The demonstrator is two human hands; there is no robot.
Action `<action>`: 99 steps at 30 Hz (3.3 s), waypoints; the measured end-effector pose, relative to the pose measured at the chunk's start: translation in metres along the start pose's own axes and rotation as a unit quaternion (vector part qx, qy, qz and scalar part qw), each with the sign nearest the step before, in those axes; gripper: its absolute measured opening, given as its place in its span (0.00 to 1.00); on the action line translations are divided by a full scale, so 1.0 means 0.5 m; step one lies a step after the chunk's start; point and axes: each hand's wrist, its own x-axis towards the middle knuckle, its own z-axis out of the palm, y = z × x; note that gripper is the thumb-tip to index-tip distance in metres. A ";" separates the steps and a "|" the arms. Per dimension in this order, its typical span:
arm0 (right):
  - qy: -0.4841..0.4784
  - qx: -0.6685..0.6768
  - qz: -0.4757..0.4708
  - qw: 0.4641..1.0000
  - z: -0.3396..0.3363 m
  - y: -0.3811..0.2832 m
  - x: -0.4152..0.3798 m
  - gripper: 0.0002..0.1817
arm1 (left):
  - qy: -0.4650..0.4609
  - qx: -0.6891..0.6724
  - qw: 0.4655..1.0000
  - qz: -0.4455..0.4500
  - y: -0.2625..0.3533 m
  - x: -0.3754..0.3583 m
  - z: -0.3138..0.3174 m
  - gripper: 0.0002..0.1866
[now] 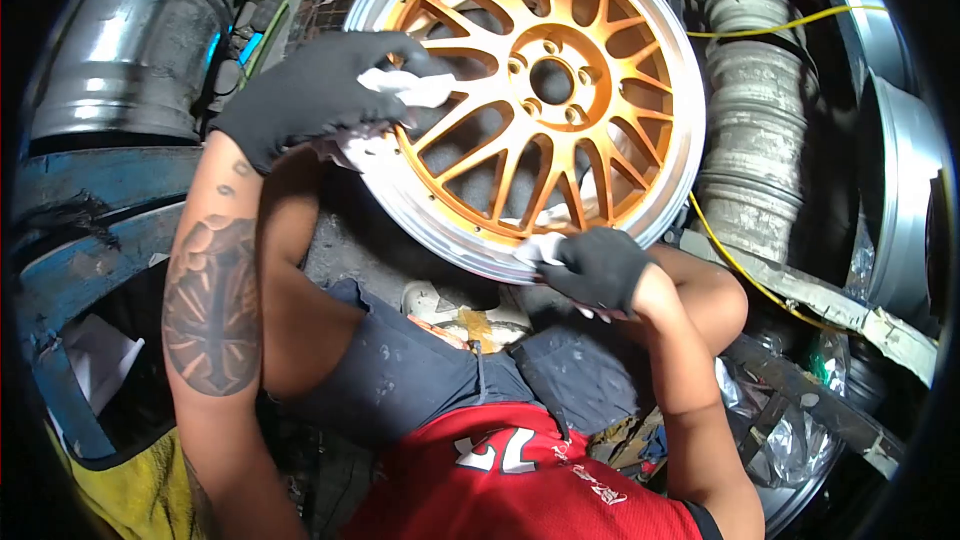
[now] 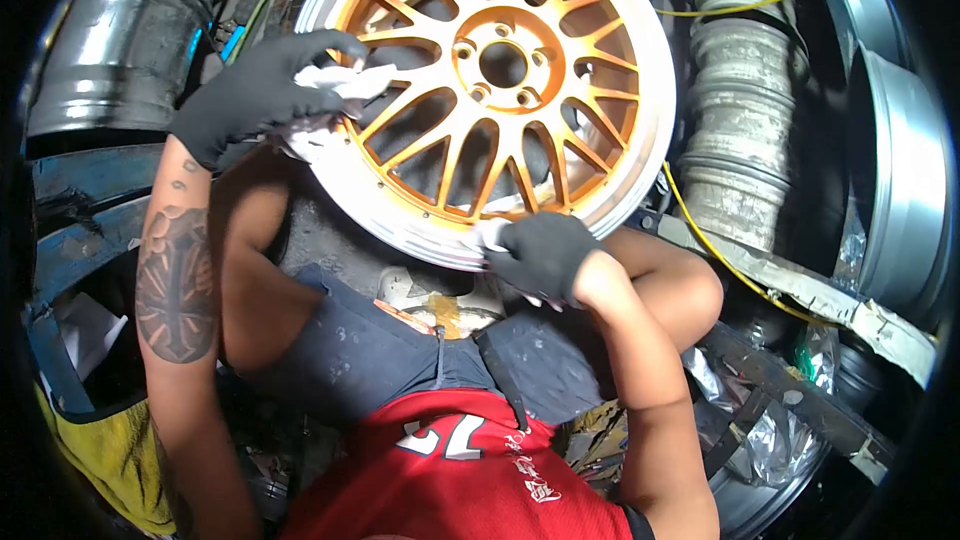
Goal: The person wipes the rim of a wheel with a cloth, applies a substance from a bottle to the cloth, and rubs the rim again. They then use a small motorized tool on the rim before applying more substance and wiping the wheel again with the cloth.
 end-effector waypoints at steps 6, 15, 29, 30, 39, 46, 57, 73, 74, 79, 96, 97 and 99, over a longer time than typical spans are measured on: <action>0.078 0.013 -0.060 0.995 0.002 -0.039 0.009 0.19 | -0.048 0.028 0.989 -0.133 0.038 -0.008 0.011 0.22; 0.109 -0.007 -0.094 0.990 0.016 -0.019 0.036 0.20 | -0.039 -0.024 0.984 -0.174 0.019 0.003 0.020 0.20; 0.065 -0.052 -0.082 0.993 -0.014 -0.037 0.026 0.18 | -0.039 0.040 0.991 -0.121 0.033 0.003 0.025 0.18; 0.072 -0.061 -0.100 0.990 -0.020 -0.051 0.033 0.19 | -0.053 0.044 0.987 -0.143 0.029 0.008 0.025 0.18; 0.068 -0.006 -0.121 0.990 -0.005 -0.042 0.044 0.20 | -0.065 0.125 0.986 -0.089 0.062 0.002 0.061 0.21; 0.102 -0.046 -0.134 0.985 -0.001 -0.049 0.039 0.19 | -0.015 0.258 0.966 -0.018 0.050 -0.005 0.083 0.24; 0.082 0.040 -0.089 0.992 0.016 -0.018 0.028 0.20 | -0.041 0.231 0.970 -0.064 0.036 0.000 0.082 0.19; 0.079 -0.007 -0.108 0.991 0.000 -0.025 0.024 0.22 | -0.074 0.078 0.989 -0.101 0.020 0.016 0.044 0.21; 0.066 -0.010 -0.100 0.993 -0.001 -0.011 0.014 0.22 | -0.090 0.062 0.983 -0.148 0.033 0.015 0.029 0.21; 0.118 -0.046 -0.114 0.985 0.013 -0.022 0.015 0.21 | -0.048 -0.037 0.967 -0.247 0.059 -0.001 0.006 0.18; 0.134 0.036 -0.155 0.978 0.035 0.019 0.030 0.20 | -0.040 0.026 0.983 -0.175 0.043 -0.006 0.018 0.14; 0.069 0.026 -0.116 0.990 0.002 -0.017 0.028 0.20 | -0.048 0.051 0.975 -0.213 0.067 0.000 0.020 0.13; 0.083 0.058 -0.102 0.990 0.005 -0.023 0.036 0.22 | -0.065 0.035 0.978 -0.196 0.053 0.008 0.028 0.13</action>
